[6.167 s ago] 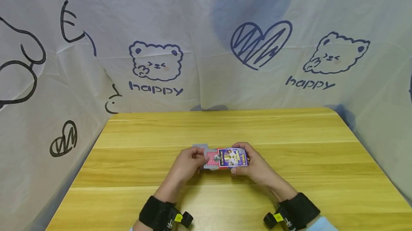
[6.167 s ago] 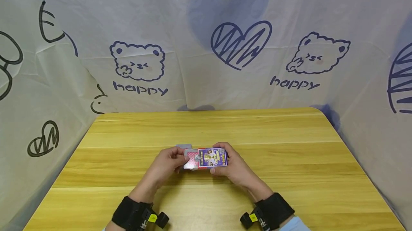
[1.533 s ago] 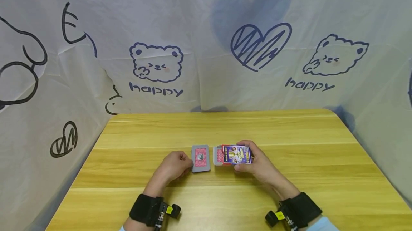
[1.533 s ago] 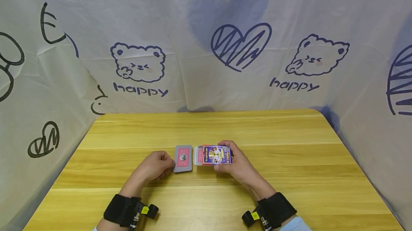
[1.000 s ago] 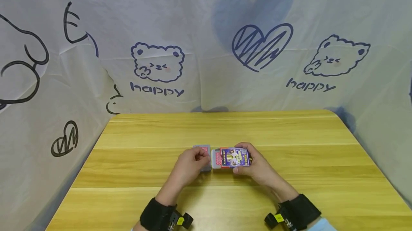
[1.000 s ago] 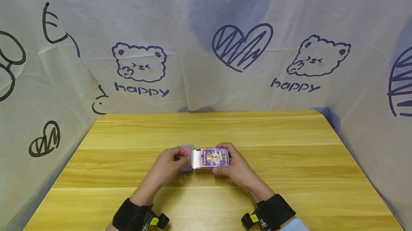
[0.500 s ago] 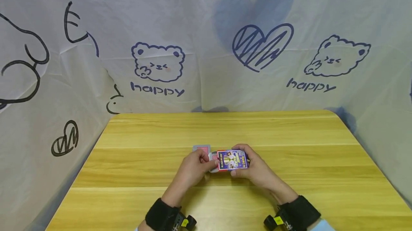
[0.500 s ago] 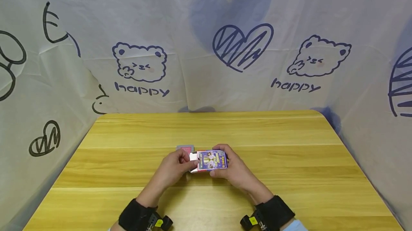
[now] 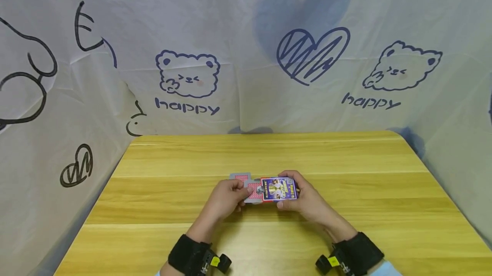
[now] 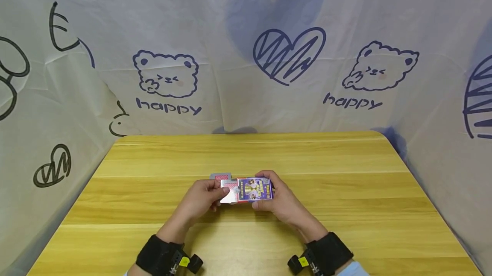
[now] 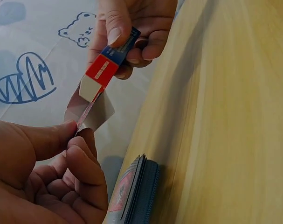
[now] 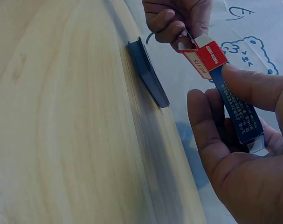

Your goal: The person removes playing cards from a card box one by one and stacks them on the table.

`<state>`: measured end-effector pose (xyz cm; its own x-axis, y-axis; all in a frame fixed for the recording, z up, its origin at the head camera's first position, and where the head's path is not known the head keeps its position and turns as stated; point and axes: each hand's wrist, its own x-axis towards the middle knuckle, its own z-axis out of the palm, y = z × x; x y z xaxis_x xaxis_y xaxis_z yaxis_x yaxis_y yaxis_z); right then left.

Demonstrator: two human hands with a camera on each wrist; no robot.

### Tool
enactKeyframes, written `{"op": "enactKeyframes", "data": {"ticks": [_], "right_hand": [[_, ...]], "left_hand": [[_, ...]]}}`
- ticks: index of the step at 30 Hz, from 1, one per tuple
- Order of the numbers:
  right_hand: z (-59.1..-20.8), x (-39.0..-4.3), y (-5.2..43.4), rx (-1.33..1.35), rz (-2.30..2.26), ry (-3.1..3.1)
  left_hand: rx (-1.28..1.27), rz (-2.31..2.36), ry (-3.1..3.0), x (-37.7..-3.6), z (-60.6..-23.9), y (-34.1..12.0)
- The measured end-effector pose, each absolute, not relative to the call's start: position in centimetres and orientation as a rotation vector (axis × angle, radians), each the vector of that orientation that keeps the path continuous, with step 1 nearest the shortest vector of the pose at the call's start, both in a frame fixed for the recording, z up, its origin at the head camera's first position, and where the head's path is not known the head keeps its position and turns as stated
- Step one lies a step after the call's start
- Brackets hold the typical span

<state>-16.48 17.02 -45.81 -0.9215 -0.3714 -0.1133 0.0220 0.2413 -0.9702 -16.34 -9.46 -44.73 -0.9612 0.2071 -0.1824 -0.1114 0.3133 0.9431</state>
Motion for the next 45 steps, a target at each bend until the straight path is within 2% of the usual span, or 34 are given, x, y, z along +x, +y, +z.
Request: {"op": "enactKeyframes", "data": {"ticks": [12, 45], "right_hand": [[-45.8, -16.7, 17.5, -0.327, -1.722, 2.206], [-45.9, -16.9, 18.0, -0.298, -1.761, 2.18]], "left_hand": [[0.049, 1.839, 2.184, -17.1, -44.1, -10.4], [-0.031, 1.884, 2.221, -17.8, -43.5, -12.2]]}}
